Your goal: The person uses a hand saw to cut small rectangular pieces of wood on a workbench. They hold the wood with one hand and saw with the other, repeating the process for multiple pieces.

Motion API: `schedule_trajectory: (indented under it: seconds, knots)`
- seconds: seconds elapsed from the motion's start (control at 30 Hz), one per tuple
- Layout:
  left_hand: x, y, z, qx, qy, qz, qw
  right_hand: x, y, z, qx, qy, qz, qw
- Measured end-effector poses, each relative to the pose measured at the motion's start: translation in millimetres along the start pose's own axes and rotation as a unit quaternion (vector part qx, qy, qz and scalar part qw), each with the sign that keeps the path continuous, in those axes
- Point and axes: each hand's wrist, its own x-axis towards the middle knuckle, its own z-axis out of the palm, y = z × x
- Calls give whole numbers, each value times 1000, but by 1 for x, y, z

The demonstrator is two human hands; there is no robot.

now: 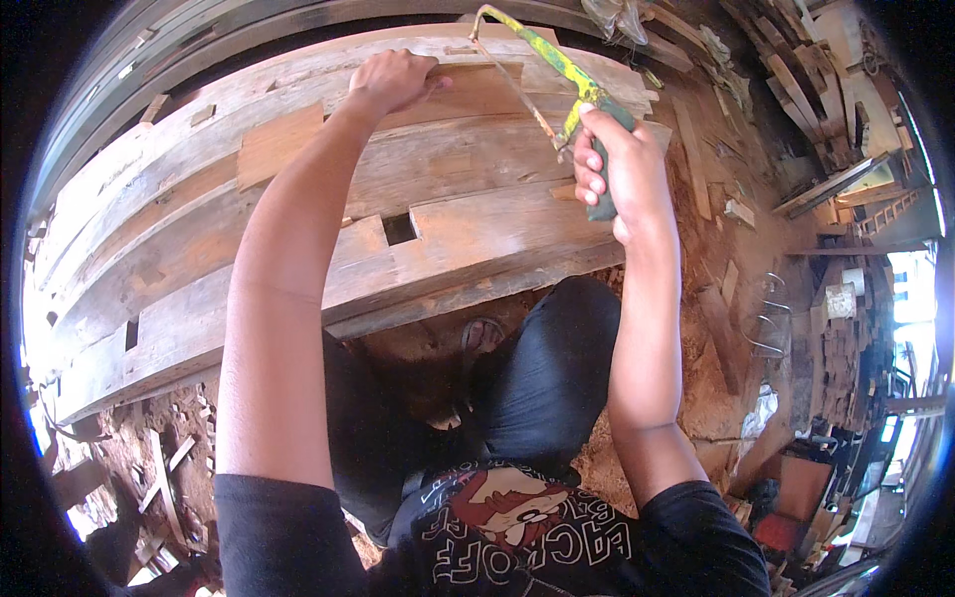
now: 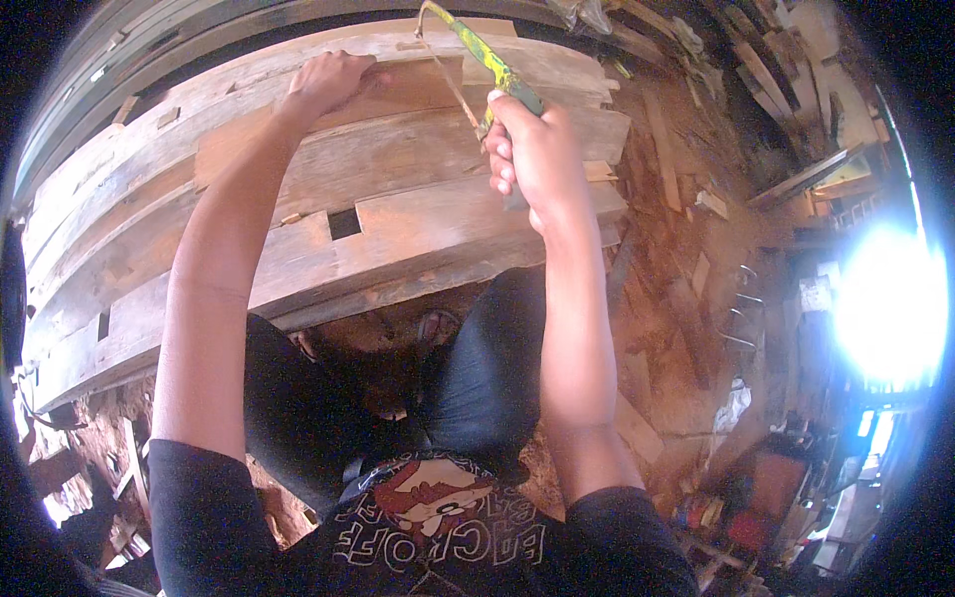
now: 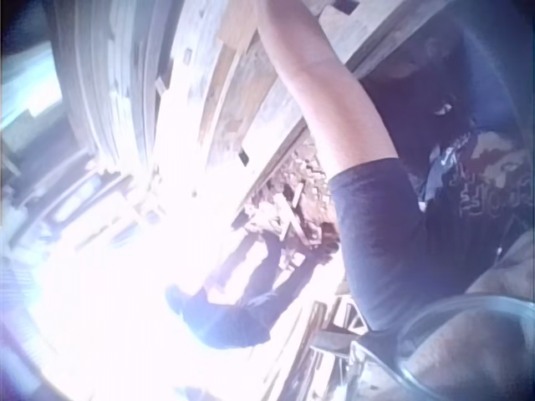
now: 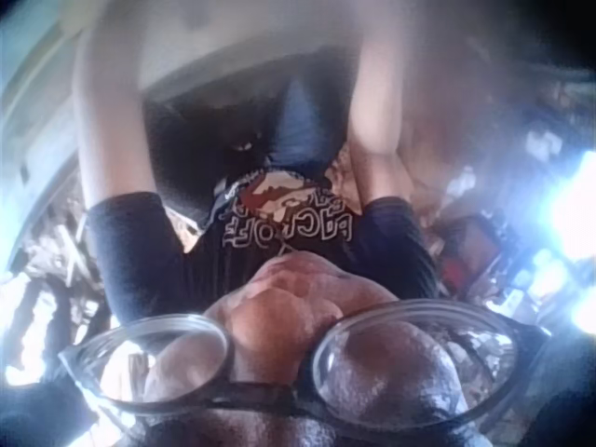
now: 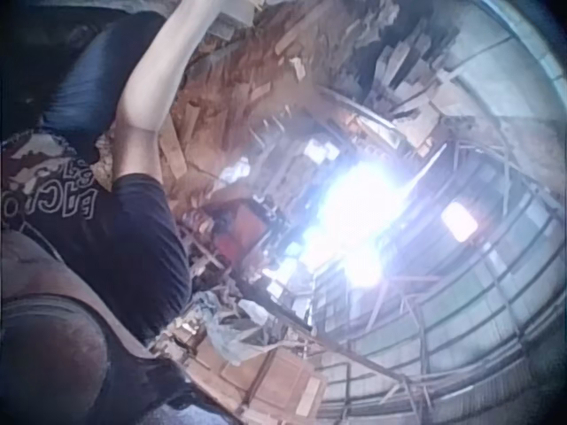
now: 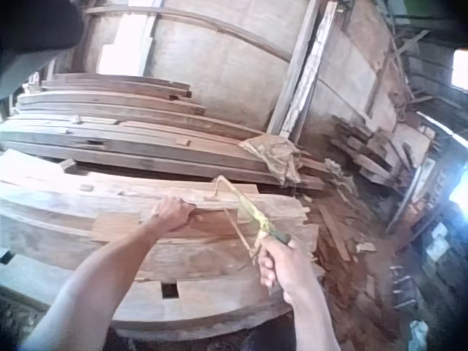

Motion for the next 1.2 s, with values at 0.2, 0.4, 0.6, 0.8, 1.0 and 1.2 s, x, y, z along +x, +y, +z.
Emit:
schedule_trajectory:
  seconds: [0.2,0.4,0.6,0.8,1.0,1.2]
  knots:
    - [6,-2,4,-1,-12,-7,1000,12,4,-7,14,-35,-2,999]
    - [1,1,-1,-14,-13,-2,1000,-1,14,-18,36,-2,21,999]
    - [-8,8,-8,-2,-33,2,999,-31,43,-3,37,42,19,998]
    - [-10,13,-9,13,-13,-7,1000,-15,35,-3,-27,37,-24,999]
    - [-12,16,-8,26,-19,-19,999,26,38,22,-22,21,-33,999]
    - [-4,8,0,-6,-22,-16,1000,32,66,9,63,48,1,997]
